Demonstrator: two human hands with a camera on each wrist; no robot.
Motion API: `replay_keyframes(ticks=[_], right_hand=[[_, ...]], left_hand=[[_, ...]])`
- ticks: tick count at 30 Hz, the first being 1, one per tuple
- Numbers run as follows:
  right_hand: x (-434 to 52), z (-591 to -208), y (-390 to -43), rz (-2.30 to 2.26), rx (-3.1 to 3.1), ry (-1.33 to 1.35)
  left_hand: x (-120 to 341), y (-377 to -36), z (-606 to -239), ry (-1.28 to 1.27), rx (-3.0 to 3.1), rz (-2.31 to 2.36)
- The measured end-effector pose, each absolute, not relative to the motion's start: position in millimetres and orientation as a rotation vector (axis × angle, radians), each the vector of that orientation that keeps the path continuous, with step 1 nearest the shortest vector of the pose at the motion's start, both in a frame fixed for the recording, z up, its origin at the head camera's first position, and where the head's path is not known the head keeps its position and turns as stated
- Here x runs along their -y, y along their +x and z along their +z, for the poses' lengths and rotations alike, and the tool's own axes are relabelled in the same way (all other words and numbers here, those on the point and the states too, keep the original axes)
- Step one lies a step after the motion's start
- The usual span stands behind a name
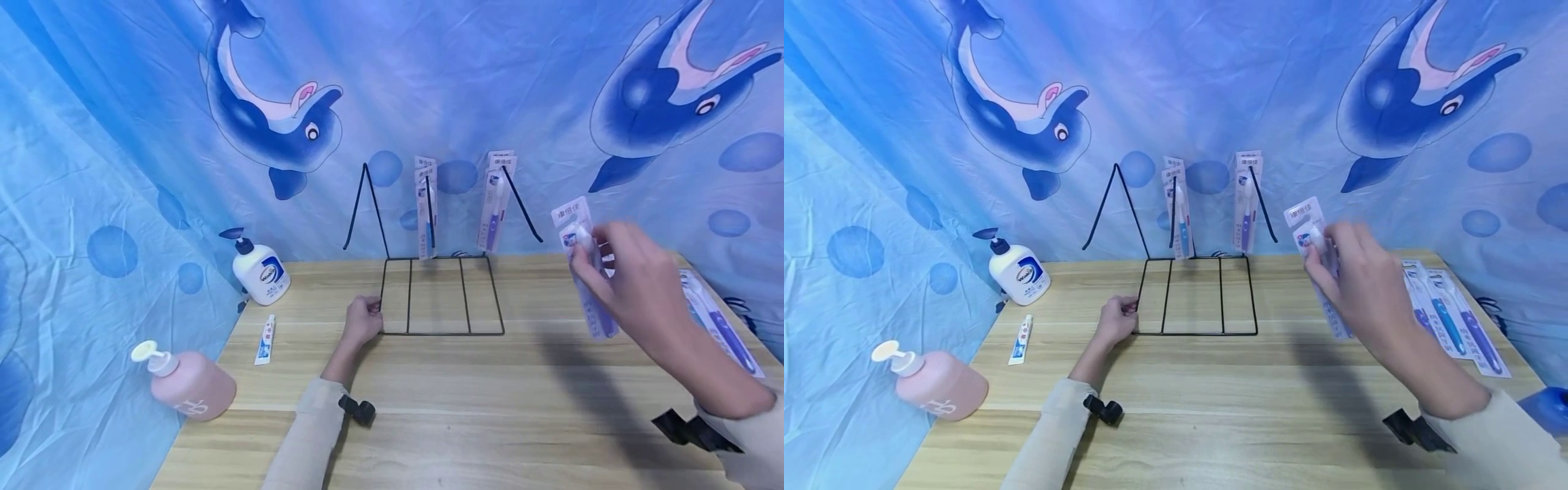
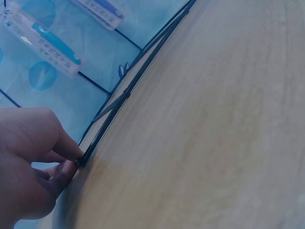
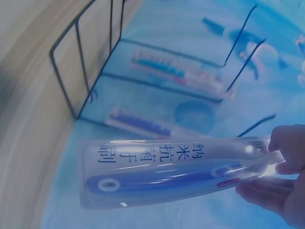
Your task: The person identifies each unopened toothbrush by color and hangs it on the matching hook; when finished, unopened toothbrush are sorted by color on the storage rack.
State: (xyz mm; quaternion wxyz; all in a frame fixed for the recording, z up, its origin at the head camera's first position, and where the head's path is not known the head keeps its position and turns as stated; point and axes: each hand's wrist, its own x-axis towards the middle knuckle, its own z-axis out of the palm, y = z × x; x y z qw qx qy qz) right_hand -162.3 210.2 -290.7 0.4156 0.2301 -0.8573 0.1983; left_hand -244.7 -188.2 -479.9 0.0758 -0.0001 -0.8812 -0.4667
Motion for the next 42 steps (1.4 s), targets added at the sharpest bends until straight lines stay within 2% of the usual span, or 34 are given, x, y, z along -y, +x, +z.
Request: replay_keyframes(ticks=[8, 21, 30, 42], right_hand=[[-191, -295, -140, 0.545, 2.147, 0.645], [-181, -315, -163, 0.592, 2.134, 0.646], [-167, -323, -210, 0.685, 2.14, 0.581], [-151, -323, -284, 0.765, 1.994, 0.659]], left_hand=[[188, -244, -479, 0.002, 2.649, -1.387], [186, -245, -482, 0.019, 2.646, -1.407], [188, -245, -481, 0.029, 2.646, -1.402], [189, -246, -483, 0.023, 2.653, -1.408]])
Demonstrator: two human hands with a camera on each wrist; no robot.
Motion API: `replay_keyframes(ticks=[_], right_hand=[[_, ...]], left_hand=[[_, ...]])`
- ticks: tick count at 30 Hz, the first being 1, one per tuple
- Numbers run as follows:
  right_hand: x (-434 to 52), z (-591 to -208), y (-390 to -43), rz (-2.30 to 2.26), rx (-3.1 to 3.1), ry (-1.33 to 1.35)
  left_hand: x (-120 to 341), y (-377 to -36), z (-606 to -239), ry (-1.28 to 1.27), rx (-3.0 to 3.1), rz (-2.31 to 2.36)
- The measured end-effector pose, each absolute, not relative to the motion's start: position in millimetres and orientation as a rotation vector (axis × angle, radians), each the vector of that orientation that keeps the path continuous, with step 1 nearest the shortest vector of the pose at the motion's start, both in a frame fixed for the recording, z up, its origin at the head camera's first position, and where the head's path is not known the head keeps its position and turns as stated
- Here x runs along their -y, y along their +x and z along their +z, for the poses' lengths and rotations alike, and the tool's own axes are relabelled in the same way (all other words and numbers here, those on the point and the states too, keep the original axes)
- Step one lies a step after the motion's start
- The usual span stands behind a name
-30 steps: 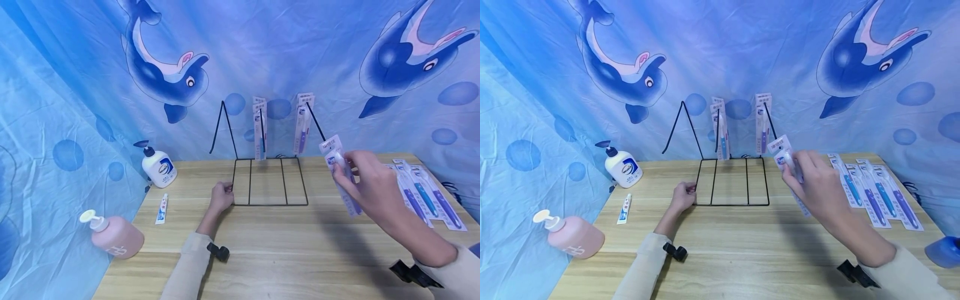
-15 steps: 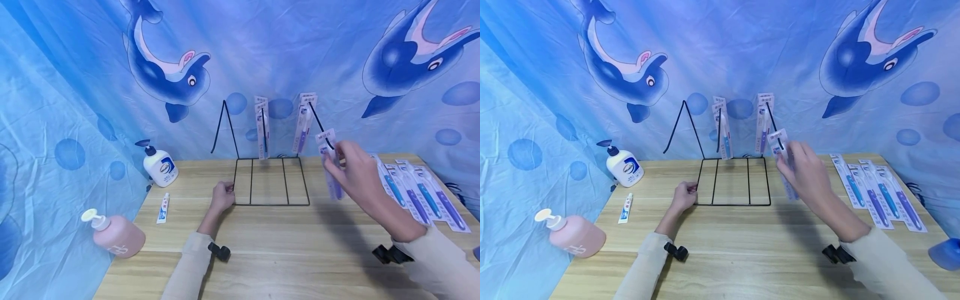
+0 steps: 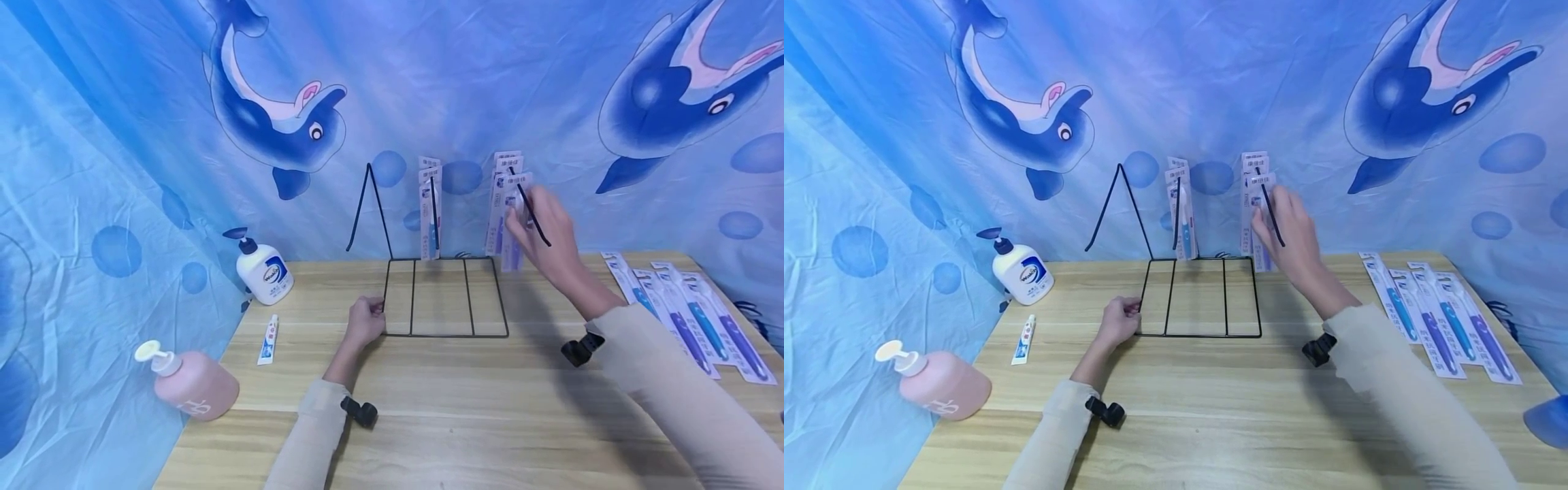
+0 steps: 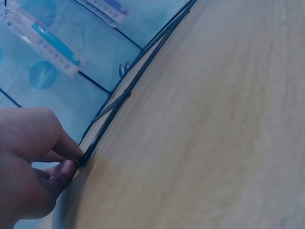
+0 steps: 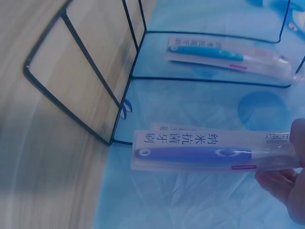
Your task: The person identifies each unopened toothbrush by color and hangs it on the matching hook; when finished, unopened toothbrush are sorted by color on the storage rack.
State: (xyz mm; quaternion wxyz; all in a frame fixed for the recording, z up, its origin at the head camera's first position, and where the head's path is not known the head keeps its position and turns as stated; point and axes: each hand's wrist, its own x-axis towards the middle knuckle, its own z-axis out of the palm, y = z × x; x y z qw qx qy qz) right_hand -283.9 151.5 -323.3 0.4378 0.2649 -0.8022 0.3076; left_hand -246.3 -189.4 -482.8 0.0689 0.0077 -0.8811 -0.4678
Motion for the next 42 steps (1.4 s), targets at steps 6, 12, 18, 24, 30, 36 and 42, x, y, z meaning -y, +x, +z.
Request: replay_keyframes(ticks=[6, 12, 18, 24, 30, 36, 42], right_hand=[[-147, -322, -300, 0.803, 2.024, 0.628], [-146, -325, -308, 0.779, 2.038, 0.604], [-153, -328, -305, 0.799, 2.2, 0.505], [-190, -336, -298, 0.701, 2.461, 0.377], [-258, -344, -304, 0.648, 2.725, 0.169], [-323, -365, -310, 0.539, 2.936, -0.041], [-359, -400, -314, 0.461, 3.039, -0.13]], left_hand=[[188, -245, -484, 0.03, 2.658, -1.403], [187, -245, -485, 0.051, 2.664, -1.431], [187, -245, -485, 0.053, 2.669, -1.405], [188, -245, -486, 0.037, 2.666, -1.399], [187, -246, -485, 0.035, 2.667, -1.413], [188, -248, -483, 0.022, 2.67, -1.403], [187, -248, -481, 0.024, 2.668, -1.416]])
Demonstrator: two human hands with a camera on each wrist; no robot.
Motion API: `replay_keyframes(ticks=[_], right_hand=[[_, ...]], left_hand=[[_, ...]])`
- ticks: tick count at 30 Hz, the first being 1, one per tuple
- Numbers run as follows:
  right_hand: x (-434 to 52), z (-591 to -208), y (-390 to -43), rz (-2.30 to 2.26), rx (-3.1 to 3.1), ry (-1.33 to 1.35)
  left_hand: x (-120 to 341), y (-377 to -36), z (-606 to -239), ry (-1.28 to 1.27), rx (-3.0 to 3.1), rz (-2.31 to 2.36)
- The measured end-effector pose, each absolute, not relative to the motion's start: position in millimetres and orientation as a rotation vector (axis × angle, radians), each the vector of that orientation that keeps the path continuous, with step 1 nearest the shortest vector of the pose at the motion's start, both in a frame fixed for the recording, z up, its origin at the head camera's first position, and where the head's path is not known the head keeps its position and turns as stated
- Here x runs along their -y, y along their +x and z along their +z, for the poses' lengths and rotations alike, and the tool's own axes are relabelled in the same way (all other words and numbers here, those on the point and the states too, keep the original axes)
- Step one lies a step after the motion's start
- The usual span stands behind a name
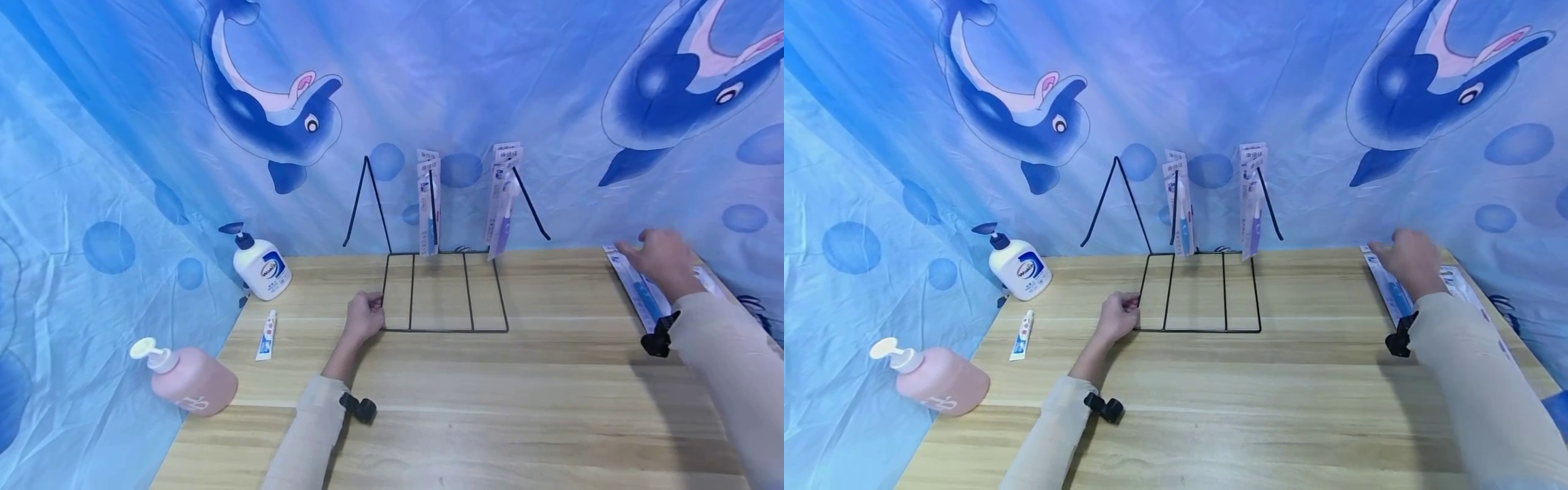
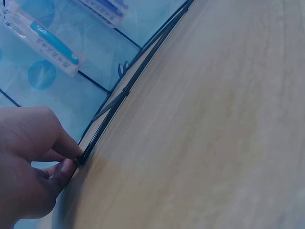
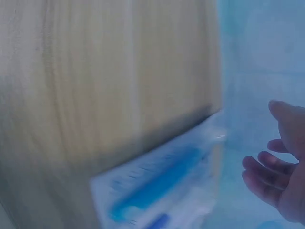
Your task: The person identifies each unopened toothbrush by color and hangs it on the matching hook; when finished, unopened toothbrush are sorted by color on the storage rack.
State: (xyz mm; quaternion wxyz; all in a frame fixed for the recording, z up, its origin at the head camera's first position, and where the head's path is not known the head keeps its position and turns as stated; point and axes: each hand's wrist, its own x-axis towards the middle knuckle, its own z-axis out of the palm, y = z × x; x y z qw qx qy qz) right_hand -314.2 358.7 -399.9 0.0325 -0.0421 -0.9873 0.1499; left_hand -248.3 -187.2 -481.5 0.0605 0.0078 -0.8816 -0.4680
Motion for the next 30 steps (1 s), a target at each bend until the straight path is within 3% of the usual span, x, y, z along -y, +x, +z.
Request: replay_keyframes(ticks=[15, 22, 30], right_hand=[[-365, -449, -329, 0.431, 3.089, -0.286], [-361, -443, -324, 0.519, 3.079, -0.309], [-352, -405, -317, 0.626, 2.958, -0.247]], left_hand=[[189, -248, -482, 0.005, 2.652, -1.386], [189, -248, -483, -0.034, 2.644, -1.35], [188, -246, -481, -0.005, 2.65, -1.372]])
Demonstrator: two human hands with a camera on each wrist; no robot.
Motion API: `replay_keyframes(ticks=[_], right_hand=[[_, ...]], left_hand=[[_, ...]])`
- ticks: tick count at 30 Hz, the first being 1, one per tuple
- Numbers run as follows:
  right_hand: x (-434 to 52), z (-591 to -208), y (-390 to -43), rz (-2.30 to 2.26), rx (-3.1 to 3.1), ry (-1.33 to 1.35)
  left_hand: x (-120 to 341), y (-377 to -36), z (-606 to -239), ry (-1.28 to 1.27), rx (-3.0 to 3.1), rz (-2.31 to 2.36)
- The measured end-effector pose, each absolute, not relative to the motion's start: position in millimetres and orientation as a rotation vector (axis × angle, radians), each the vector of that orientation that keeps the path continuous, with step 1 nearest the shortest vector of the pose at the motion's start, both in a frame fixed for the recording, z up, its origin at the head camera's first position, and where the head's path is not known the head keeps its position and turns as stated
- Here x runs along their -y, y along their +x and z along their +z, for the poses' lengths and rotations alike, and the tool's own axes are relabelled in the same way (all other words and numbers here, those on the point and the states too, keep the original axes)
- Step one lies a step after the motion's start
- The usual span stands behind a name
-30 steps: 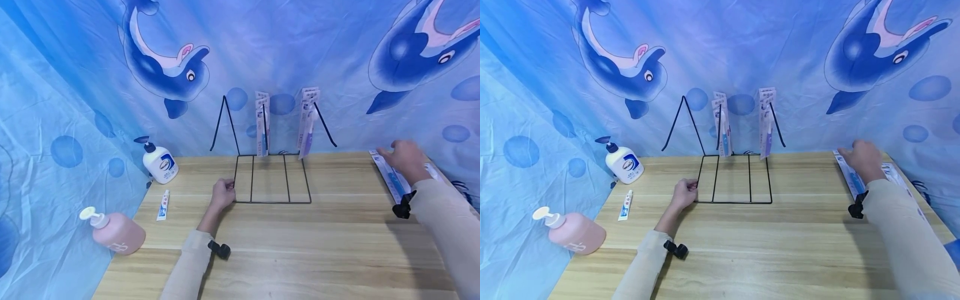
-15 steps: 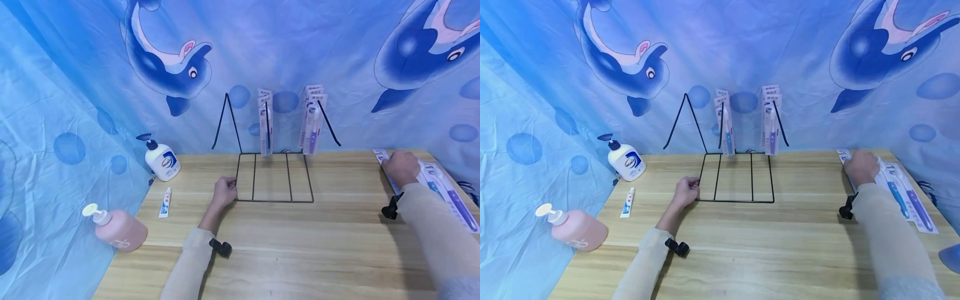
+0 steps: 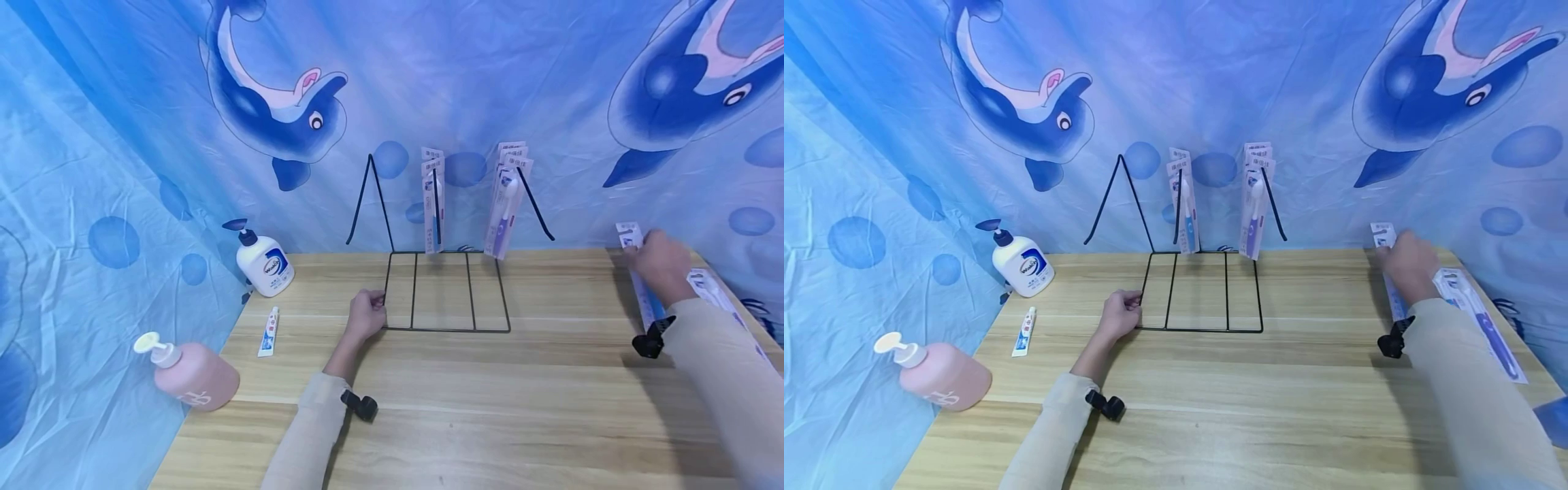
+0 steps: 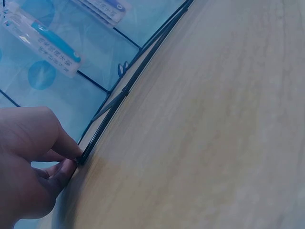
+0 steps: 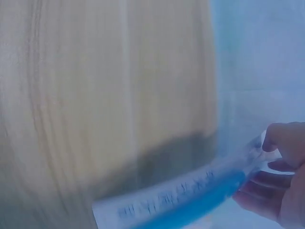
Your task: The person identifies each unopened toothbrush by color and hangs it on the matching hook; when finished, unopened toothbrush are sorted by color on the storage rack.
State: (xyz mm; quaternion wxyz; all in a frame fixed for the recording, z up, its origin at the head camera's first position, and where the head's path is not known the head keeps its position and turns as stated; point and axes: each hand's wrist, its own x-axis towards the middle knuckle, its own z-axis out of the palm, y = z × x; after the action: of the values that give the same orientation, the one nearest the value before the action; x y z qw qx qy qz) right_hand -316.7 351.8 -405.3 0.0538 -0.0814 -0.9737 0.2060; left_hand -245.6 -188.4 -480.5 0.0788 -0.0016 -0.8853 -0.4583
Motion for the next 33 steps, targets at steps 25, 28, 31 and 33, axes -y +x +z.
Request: replay_keyframes(ticks=[25, 28, 31, 33], right_hand=[[-217, -257, -180, 0.54, 2.048, 0.368], [-192, -252, -165, 0.527, 2.006, 0.45], [-167, -253, -154, 0.541, 1.983, 0.552], [-151, -258, -149, 0.571, 1.973, 0.62]], left_hand=[[193, -247, -485, 0.023, 2.651, -1.388], [193, -247, -484, 0.011, 2.654, -1.391], [191, -246, -482, -0.002, 2.658, -1.408], [189, -246, -481, -0.012, 2.66, -1.407]])
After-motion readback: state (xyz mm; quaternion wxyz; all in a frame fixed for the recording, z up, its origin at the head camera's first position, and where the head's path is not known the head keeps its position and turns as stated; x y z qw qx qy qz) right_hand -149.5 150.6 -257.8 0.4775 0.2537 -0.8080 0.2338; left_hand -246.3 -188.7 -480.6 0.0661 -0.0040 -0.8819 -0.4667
